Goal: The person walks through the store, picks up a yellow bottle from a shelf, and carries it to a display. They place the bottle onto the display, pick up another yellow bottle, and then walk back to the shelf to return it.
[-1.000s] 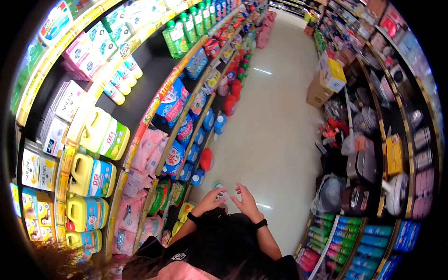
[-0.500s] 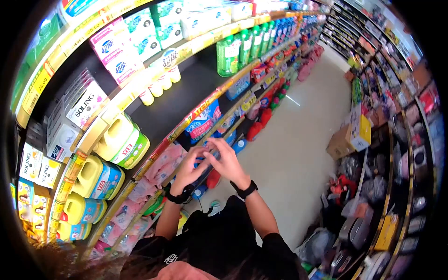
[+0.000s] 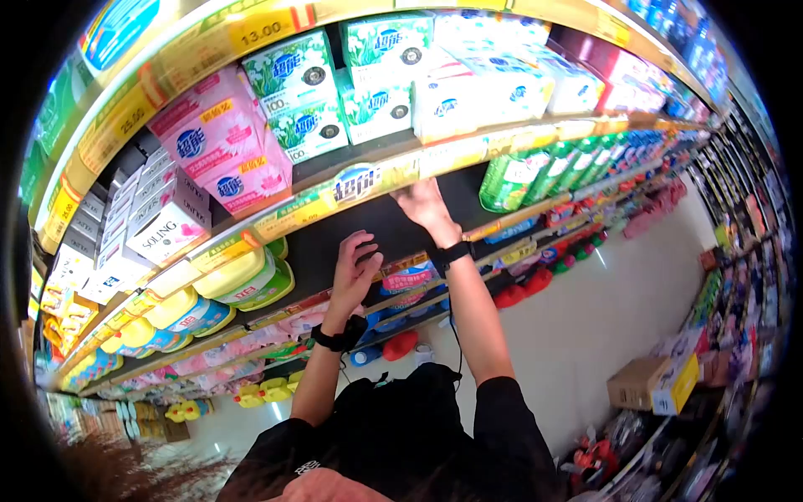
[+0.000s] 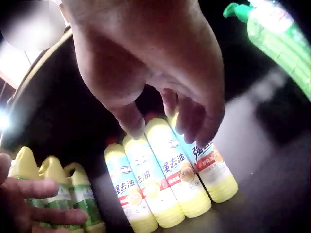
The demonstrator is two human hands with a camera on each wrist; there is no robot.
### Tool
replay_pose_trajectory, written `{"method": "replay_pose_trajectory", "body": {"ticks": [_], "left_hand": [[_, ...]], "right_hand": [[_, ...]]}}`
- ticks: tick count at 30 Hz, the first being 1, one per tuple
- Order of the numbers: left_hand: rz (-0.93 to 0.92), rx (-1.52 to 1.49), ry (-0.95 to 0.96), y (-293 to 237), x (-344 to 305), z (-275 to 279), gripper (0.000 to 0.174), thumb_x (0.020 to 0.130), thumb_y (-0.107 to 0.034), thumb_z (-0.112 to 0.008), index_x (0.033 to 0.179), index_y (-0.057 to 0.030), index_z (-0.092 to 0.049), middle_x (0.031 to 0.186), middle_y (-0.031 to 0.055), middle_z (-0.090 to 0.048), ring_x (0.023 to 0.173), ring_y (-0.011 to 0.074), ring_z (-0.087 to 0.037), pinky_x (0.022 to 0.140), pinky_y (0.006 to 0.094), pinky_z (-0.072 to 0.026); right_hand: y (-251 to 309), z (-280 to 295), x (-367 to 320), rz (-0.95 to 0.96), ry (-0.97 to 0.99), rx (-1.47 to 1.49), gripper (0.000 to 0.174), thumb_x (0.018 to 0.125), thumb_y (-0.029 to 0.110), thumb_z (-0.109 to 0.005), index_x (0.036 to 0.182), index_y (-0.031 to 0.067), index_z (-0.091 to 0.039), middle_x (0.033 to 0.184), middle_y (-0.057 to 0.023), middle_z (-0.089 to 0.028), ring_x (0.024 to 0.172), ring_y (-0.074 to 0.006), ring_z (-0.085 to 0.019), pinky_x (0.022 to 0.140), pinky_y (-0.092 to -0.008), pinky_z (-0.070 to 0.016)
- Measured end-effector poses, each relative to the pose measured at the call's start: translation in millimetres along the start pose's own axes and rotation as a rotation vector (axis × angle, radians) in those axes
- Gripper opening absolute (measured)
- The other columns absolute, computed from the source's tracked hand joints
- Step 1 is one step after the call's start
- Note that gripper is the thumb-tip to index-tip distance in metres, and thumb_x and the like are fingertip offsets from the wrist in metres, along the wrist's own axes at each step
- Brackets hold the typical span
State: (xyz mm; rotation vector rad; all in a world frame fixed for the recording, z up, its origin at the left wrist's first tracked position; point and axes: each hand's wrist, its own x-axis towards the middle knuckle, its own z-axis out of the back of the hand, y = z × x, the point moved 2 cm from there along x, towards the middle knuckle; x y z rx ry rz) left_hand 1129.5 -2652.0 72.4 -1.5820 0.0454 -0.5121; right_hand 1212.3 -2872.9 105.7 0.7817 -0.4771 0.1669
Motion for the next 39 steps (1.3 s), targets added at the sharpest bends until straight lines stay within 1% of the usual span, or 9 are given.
{"method": "replay_pose_trajectory", "body": {"ticks": [2,4,20,25,28,29,31,34,39], "left_hand": [[0.032,0.046,-0.034,-2,10,-7,0.042,0.095,-0.006,-0.069,0.133,-0.0085,-0.052,0.144,0.0097,-0.043,0.121,0.0194,-0.059,0.094,0.0302,-0.0532],[0.015,0.097,-0.069,-4,17,-13,0.043,0.095,-0.006,-0.070,0.134,-0.0078,-0.052,0.142,0.0095,-0.044,0.120,0.0193,-0.059,0.093,0.0301,-0.0536],[0.017,0.265,-0.214,-9,30,-54,0.051,0.094,-0.008,-0.072,0.138,-0.0031,-0.048,0.128,0.0106,-0.051,0.113,0.0199,-0.062,0.086,0.0299,-0.0571],[0.035,0.325,-0.251,1,33,-54,0.059,0.094,-0.010,-0.072,0.145,-0.0022,-0.043,0.129,0.0160,-0.058,0.105,0.0207,-0.068,0.084,0.0316,-0.0582],[0.050,0.355,-0.207,3,29,-56,0.067,0.094,-0.010,-0.072,0.151,-0.0030,-0.037,0.134,0.0194,-0.058,0.106,0.0219,-0.068,0.084,0.0315,-0.0580],[0.062,0.342,-0.192,1,27,-60,0.070,0.094,-0.009,-0.072,0.153,-0.0035,-0.035,0.137,0.0196,-0.056,0.109,0.0227,-0.067,0.084,0.0313,-0.0579],[0.087,0.316,-0.172,-3,20,-68,0.078,0.093,-0.008,-0.073,0.158,-0.0045,-0.029,0.143,0.0201,-0.053,0.116,0.0242,-0.065,0.085,0.0310,-0.0577],[0.057,0.332,-0.222,-10,2,-69,0.087,0.090,-0.005,-0.075,0.160,-0.0056,-0.023,0.146,0.0191,-0.051,0.122,0.0258,-0.061,0.090,0.0327,-0.0557],[0.019,0.334,-0.281,-32,-50,-55,0.090,0.086,-0.003,-0.076,0.160,-0.0063,-0.024,0.146,0.0192,-0.050,0.127,0.0274,-0.057,0.099,0.0360,-0.0514]], "right_hand": [[-21,-9,13,0.243,-0.031,-0.185,0.042,0.088,0.018,-0.072,0.126,0.0043,-0.062,0.128,-0.0206,-0.064,0.122,-0.0410,-0.058,0.102,-0.0474,-0.0477],[-38,-10,25,0.265,-0.059,-0.272,0.043,0.088,0.019,-0.073,0.127,0.0046,-0.062,0.128,-0.0202,-0.064,0.122,-0.0403,-0.058,0.102,-0.0472,-0.0478],[-99,-29,81,0.191,-0.123,-0.402,0.051,0.086,0.025,-0.076,0.132,0.0073,-0.059,0.130,-0.0172,-0.064,0.121,-0.0346,-0.060,0.102,-0.0462,-0.0484],[-91,-14,31,0.375,-0.178,-0.444,0.054,0.086,0.027,-0.077,0.133,0.0081,-0.058,0.130,-0.0162,-0.064,0.121,-0.0328,-0.061,0.102,-0.0459,-0.0486],[-69,-3,1,0.613,-0.305,-0.633,0.056,0.086,0.028,-0.077,0.134,0.0086,-0.057,0.130,-0.0157,-0.064,0.121,-0.0317,-0.062,0.102,-0.0457,-0.0487],[-58,3,-3,0.556,-0.183,-0.498,0.056,0.085,0.028,-0.078,0.134,0.0087,-0.057,0.130,-0.0155,-0.064,0.121,-0.0313,-0.062,0.102,-0.0456,-0.0488],[-14,27,-5,0.133,0.303,0.122,0.058,0.080,0.027,-0.083,0.131,0.0088,-0.059,0.119,-0.0153,-0.070,0.112,-0.0329,-0.067,0.097,-0.0450,-0.0518],[39,52,-35,0.089,0.117,-0.012,0.059,0.075,0.021,-0.087,0.126,0.0077,-0.061,0.106,-0.0153,-0.073,0.100,-0.0346,-0.072,0.089,-0.0426,-0.0560],[92,66,-77,0.176,0.163,0.257,0.062,0.072,0.016,-0.089,0.125,0.0066,-0.060,0.113,-0.0179,-0.072,0.101,-0.0336,-0.072,0.084,-0.0385,-0.0579]]}}
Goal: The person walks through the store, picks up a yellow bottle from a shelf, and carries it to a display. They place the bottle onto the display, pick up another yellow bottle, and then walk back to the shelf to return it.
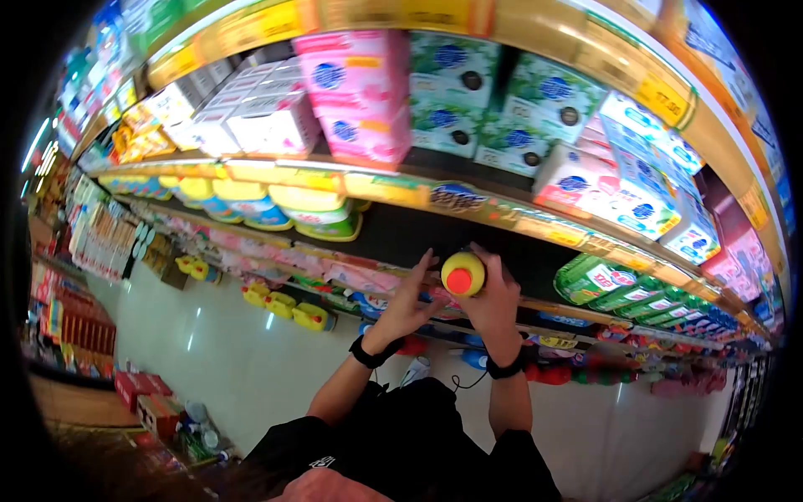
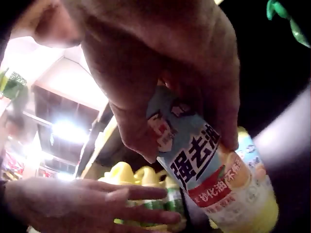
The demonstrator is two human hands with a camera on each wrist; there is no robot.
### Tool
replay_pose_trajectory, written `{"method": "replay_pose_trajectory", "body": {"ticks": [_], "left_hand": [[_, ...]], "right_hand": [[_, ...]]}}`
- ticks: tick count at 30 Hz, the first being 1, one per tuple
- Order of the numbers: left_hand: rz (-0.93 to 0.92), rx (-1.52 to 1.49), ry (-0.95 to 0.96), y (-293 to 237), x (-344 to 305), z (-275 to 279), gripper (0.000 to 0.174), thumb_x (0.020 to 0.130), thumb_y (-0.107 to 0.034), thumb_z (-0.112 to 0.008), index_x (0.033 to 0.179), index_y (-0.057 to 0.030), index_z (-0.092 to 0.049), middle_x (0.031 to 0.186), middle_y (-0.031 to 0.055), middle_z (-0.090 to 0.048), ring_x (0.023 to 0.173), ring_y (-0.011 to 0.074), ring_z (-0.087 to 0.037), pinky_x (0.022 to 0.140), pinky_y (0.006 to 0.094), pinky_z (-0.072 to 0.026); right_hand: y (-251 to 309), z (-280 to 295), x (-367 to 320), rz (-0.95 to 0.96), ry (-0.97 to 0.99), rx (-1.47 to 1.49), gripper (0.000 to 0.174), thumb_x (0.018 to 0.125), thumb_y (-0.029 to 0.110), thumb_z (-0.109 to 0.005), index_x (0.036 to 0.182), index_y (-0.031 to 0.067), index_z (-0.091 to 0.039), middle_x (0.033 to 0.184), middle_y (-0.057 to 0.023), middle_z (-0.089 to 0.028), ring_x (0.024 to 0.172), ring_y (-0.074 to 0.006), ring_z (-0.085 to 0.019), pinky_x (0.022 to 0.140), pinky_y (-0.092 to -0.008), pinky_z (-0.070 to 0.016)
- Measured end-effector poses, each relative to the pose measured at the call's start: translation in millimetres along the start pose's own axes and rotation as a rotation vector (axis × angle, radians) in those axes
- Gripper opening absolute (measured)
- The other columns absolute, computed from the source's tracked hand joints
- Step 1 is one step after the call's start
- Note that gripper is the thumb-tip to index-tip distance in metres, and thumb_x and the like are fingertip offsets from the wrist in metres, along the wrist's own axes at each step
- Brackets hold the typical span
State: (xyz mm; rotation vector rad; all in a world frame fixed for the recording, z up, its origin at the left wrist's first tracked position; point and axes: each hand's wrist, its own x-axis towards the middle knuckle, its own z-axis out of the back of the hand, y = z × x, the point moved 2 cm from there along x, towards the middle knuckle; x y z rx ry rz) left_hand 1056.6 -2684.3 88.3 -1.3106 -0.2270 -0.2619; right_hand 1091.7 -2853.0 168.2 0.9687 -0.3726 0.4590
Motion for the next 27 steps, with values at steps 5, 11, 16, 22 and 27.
{"method": "replay_pose_trajectory", "body": {"ticks": [5,11,16,22,27], "left_hand": [[-0.064,0.210,-0.077,-28,-71,51,0.086,0.084,-0.013,-0.079,0.155,-0.0020,-0.033,0.148,0.0260,-0.045,0.136,0.0406,-0.047,0.113,0.0428,-0.0398],[0.038,0.424,-0.184,-34,-216,96,0.079,0.083,-0.015,-0.080,0.150,-0.0035,-0.040,0.148,0.0205,-0.047,0.135,0.0398,-0.047,0.113,0.0448,-0.0393],[0.204,0.307,-0.250,-20,-344,108,0.082,0.079,-0.015,-0.082,0.150,-0.0042,-0.040,0.146,0.0199,-0.050,0.135,0.0383,-0.048,0.113,0.0444,-0.0404],[0.312,0.279,-0.446,-32,-459,113,0.089,0.078,-0.017,-0.084,0.152,-0.0044,-0.036,0.139,0.0184,-0.057,0.127,0.0367,-0.056,0.109,0.0432,-0.0443],[0.444,0.199,-0.667,-25,-517,107,0.092,0.077,-0.018,-0.086,0.152,-0.0052,-0.035,0.135,0.0169,-0.059,0.125,0.0333,-0.058,0.102,0.0444,-0.0510]], "right_hand": [[68,-23,-42,0.117,0.140,0.107,0.067,0.068,0.018,-0.092,0.126,0.0068,-0.060,0.118,-0.0152,-0.072,0.104,-0.0311,-0.071,0.088,-0.0370,-0.0564],[121,-85,-121,0.115,0.492,0.330,0.059,0.070,0.017,-0.090,0.121,0.0072,-0.062,0.107,-0.0130,-0.074,0.094,-0.0274,-0.075,0.080,-0.0360,-0.0580],[157,-138,-206,0.335,0.738,0.325,0.062,0.069,0.022,-0.089,0.122,0.0072,-0.061,0.107,-0.0121,-0.072,0.099,-0.0351,-0.071,0.105,-0.0514,-0.0477],[204,-170,-266,0.415,0.955,0.405,0.062,0.067,0.025,-0.092,0.118,0.0055,-0.062,0.107,-0.0120,-0.072,0.099,-0.0355,-0.071,0.111,-0.0571,-0.0423],[228,-208,-302,0.433,1.029,0.508,0.060,0.066,0.027,-0.093,0.114,0.0052,-0.064,0.105,-0.0111,-0.073,0.098,-0.0332,-0.072,0.111,-0.0558,-0.0428]]}}
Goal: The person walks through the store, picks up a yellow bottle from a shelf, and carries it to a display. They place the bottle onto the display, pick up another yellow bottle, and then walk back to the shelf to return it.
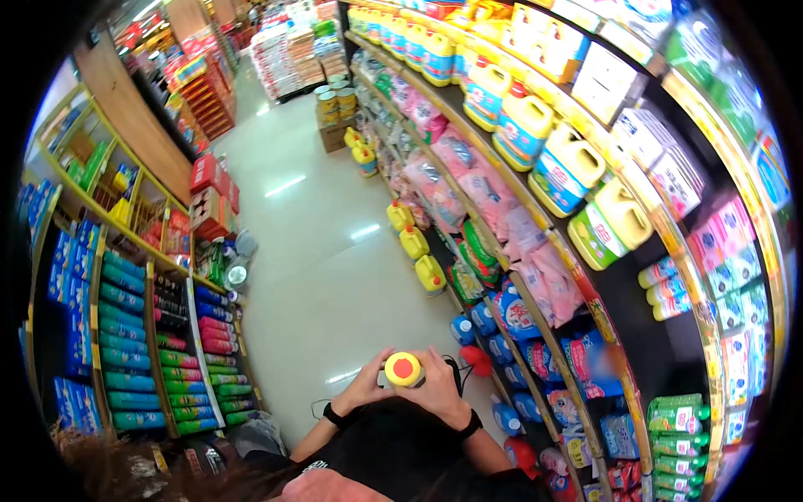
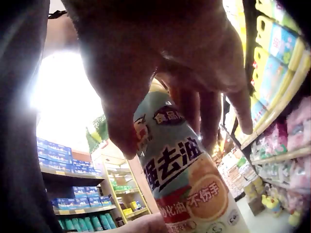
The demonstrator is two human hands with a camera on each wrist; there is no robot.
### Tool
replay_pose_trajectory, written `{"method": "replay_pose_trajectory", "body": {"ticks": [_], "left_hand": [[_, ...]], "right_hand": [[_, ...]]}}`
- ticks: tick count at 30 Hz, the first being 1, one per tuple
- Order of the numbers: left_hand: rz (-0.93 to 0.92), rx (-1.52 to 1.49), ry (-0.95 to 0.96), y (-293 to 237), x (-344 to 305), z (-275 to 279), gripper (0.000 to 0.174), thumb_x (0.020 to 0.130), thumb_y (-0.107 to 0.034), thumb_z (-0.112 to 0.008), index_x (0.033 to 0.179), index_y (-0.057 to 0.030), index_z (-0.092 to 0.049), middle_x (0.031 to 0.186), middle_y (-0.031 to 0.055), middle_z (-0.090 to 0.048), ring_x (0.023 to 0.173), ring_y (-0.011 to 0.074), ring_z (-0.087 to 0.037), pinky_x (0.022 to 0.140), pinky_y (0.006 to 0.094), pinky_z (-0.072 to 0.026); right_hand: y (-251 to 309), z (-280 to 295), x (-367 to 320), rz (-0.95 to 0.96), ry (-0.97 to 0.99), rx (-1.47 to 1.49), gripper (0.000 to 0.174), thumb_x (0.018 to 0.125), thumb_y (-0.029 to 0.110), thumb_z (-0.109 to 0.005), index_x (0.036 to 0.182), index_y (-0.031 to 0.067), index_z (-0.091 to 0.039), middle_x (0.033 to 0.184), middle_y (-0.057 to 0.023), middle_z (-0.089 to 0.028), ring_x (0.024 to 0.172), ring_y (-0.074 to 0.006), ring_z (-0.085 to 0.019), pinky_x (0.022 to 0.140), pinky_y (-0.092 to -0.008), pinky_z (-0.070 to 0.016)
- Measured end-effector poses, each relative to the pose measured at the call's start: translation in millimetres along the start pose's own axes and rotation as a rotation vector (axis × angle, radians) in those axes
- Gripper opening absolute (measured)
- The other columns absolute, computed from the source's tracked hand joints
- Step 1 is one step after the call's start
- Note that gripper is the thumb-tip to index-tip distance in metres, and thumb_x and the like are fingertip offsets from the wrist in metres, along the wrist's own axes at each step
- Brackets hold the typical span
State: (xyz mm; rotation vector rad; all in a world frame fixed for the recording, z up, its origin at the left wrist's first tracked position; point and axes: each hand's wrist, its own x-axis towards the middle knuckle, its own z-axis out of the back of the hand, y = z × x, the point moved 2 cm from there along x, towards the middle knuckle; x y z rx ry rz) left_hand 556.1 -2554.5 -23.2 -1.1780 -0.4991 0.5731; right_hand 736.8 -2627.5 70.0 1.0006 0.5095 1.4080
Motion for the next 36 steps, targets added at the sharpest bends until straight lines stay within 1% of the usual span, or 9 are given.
{"method": "replay_pose_trajectory", "body": {"ticks": [5,9,13,14,17,18,27,33,36], "left_hand": [[0.043,-0.129,-0.228,35,-6,12,0.093,0.073,-0.013,-0.089,0.150,-0.0070,-0.038,0.133,0.0152,-0.059,0.124,0.0312,-0.059,0.096,0.0444,-0.0553],[0.058,-0.202,-0.372,63,10,27,0.078,0.074,-0.009,-0.088,0.142,-0.0081,-0.049,0.132,0.0103,-0.060,0.125,0.0253,-0.059,0.096,0.0419,-0.0557],[0.106,-0.278,-0.449,86,32,63,0.068,0.076,-0.007,-0.087,0.137,-0.0079,-0.056,0.131,0.0079,-0.062,0.124,0.0215,-0.060,0.099,0.0404,-0.0541],[0.160,-0.245,-0.465,98,39,73,0.068,0.075,-0.009,-0.088,0.136,-0.0075,-0.057,0.132,0.0075,-0.062,0.123,0.0204,-0.060,0.100,0.0407,-0.0536],[0.162,-0.300,-0.434,112,66,117,0.068,0.075,-0.012,-0.090,0.135,-0.0077,-0.059,0.132,0.0073,-0.062,0.123,0.0199,-0.060,0.100,0.0405,-0.0534],[0.182,-0.295,-0.438,117,77,132,0.068,0.075,-0.013,-0.090,0.135,-0.0076,-0.059,0.132,0.0074,-0.063,0.123,0.0192,-0.060,0.100,0.0398,-0.0532],[0.184,-0.136,-0.446,130,167,250,0.065,0.075,-0.014,-0.089,0.133,-0.0047,-0.061,0.129,0.0114,-0.067,0.118,0.0228,-0.066,0.099,0.0393,-0.0535],[0.194,0.020,-0.450,138,205,298,0.065,0.074,-0.017,-0.087,0.132,-0.0025,-0.062,0.125,0.0163,-0.068,0.117,0.0295,-0.067,0.100,0.0381,-0.0515],[0.206,-0.024,-0.409,147,220,314,0.063,0.075,-0.016,-0.086,0.131,-0.0025,-0.061,0.123,0.0166,-0.069,0.115,0.0314,-0.067,0.099,0.0388,-0.0516]], "right_hand": [[-4,-36,34,0.074,0.028,0.032,0.060,0.067,0.029,-0.094,0.113,0.0031,-0.065,0.103,-0.0135,-0.073,0.097,-0.0329,-0.072,0.111,-0.0553,-0.0424],[-12,-59,66,0.032,0.036,0.088,0.063,0.066,0.030,-0.095,0.113,0.0008,-0.065,0.103,-0.0160,-0.073,0.097,-0.0320,-0.072,0.112,-0.0540,-0.0419],[-27,-84,115,-0.007,0.038,0.139,0.064,0.065,0.030,-0.096,0.113,-0.0003,-0.066,0.102,-0.0176,-0.073,0.098,-0.0342,-0.071,0.106,-0.0464,-0.0483],[-43,-95,130,0.094,0.072,0.108,0.073,0.064,0.034,-0.097,0.119,-0.0007,-0.063,0.106,-0.0184,-0.072,0.101,-0.0357,-0.070,0.100,-0.0442,-0.0519],[-54,-113,180,0.095,0.146,0.292,0.073,0.067,0.030,-0.095,0.125,0.0041,-0.058,0.115,-0.0166,-0.069,0.108,-0.0365,-0.066,0.104,-0.0476,-0.0476],[-58,-121,197,0.124,0.185,0.315,0.079,0.068,0.028,-0.095,0.130,0.0035,-0.054,0.121,-0.0187,-0.065,0.111,-0.0387,-0.064,0.099,-0.0456,-0.0496],[-89,-167,340,0.164,0.355,0.424,0.069,0.079,0.019,-0.087,0.137,0.0047,-0.051,0.130,-0.0196,-0.062,0.122,-0.0369,-0.060,0.103,-0.0436,-0.0482],[-103,-195,405,0.118,0.432,0.485,0.070,0.078,0.023,-0.089,0.134,0.0035,-0.052,0.129,-0.0180,-0.063,0.119,-0.0356,-0.062,0.104,-0.0429,-0.0480],[-104,-203,430,0.234,0.366,0.378,0.074,0.075,0.022,-0.092,0.133,0.0041,-0.049,0.116,-0.0188,-0.069,0.113,-0.0331,-0.068,0.104,-0.0446,-0.0487]]}}
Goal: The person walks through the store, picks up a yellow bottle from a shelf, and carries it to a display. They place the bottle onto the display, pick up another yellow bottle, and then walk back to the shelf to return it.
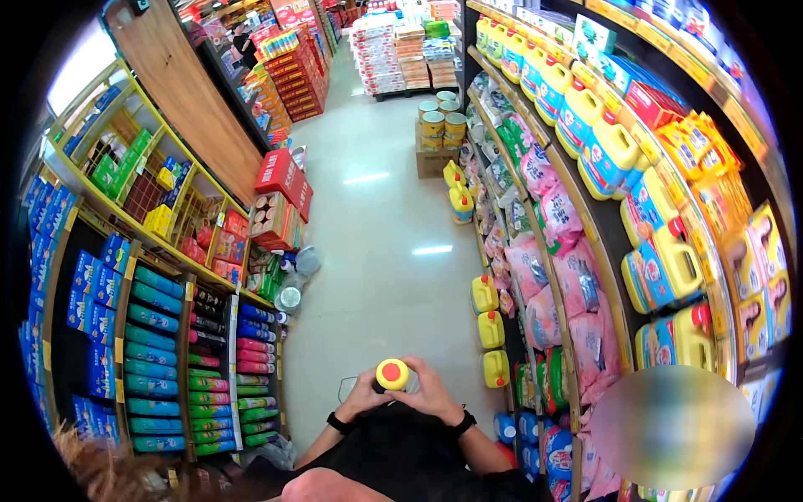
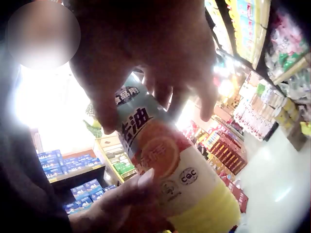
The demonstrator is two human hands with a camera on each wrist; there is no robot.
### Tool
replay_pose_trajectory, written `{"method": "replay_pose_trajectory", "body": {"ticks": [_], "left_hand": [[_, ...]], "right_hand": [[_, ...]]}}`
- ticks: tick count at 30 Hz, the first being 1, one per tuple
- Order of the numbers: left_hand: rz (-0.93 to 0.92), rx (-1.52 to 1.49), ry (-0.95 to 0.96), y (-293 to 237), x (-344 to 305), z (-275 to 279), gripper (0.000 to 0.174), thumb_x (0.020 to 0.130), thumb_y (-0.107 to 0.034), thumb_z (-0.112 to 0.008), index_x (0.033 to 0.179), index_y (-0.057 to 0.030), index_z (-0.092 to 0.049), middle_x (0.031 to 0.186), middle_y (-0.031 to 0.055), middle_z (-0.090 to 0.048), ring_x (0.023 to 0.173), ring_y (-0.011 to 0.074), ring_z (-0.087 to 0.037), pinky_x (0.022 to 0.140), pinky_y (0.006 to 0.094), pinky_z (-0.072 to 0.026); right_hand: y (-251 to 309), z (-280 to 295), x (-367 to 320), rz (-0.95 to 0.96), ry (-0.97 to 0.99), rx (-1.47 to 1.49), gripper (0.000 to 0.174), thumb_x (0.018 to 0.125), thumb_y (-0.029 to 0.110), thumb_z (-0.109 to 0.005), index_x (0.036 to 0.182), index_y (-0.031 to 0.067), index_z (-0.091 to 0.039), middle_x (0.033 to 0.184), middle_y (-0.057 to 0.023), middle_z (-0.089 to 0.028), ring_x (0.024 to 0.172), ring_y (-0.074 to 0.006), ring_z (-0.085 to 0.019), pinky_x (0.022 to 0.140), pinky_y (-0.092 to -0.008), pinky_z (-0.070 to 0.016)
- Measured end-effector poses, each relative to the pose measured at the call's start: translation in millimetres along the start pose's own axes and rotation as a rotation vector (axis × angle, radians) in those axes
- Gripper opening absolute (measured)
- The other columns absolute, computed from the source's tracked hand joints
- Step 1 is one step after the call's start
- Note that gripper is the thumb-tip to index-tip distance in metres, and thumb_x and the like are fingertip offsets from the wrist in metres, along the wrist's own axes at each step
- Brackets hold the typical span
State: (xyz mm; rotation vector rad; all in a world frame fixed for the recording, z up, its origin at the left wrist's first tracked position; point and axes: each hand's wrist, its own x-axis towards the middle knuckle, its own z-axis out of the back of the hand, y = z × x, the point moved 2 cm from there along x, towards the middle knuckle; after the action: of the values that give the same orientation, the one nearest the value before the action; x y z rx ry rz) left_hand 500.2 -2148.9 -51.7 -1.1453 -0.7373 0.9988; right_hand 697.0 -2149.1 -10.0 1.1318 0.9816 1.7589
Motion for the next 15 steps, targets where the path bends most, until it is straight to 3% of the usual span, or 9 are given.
{"method": "replay_pose_trajectory", "body": {"ticks": [3,12,15], "left_hand": [[0.051,-0.010,0.041,7,18,7,0.062,0.075,-0.017,-0.086,0.129,-0.0030,-0.061,0.120,0.0167,-0.069,0.112,0.0326,-0.067,0.097,0.0396,-0.0520],[0.084,-0.048,0.128,48,123,31,0.057,0.077,-0.016,-0.086,0.127,-0.0035,-0.062,0.117,0.0165,-0.069,0.110,0.0321,-0.068,0.094,0.0402,-0.0527],[0.063,-0.082,0.132,47,173,49,0.057,0.077,-0.015,-0.086,0.127,-0.0035,-0.062,0.118,0.0170,-0.070,0.110,0.0332,-0.068,0.094,0.0410,-0.0529]], "right_hand": [[-6,2,20,-0.095,-0.037,0.062,0.072,0.074,0.022,-0.092,0.129,0.0039,-0.050,0.114,-0.0189,-0.069,0.112,-0.0327,-0.069,0.106,-0.0446,-0.0475],[-55,21,111,-0.022,-0.059,-0.102,0.069,0.070,0.020,-0.092,0.124,0.0033,-0.054,0.113,-0.0170,-0.069,0.111,-0.0357,-0.068,0.114,-0.0534,-0.0390],[-66,32,157,-0.099,-0.062,-0.117,0.062,0.072,0.021,-0.089,0.123,0.0038,-0.058,0.120,-0.0140,-0.066,0.115,-0.0342,-0.063,0.115,-0.0525,-0.0378]]}}
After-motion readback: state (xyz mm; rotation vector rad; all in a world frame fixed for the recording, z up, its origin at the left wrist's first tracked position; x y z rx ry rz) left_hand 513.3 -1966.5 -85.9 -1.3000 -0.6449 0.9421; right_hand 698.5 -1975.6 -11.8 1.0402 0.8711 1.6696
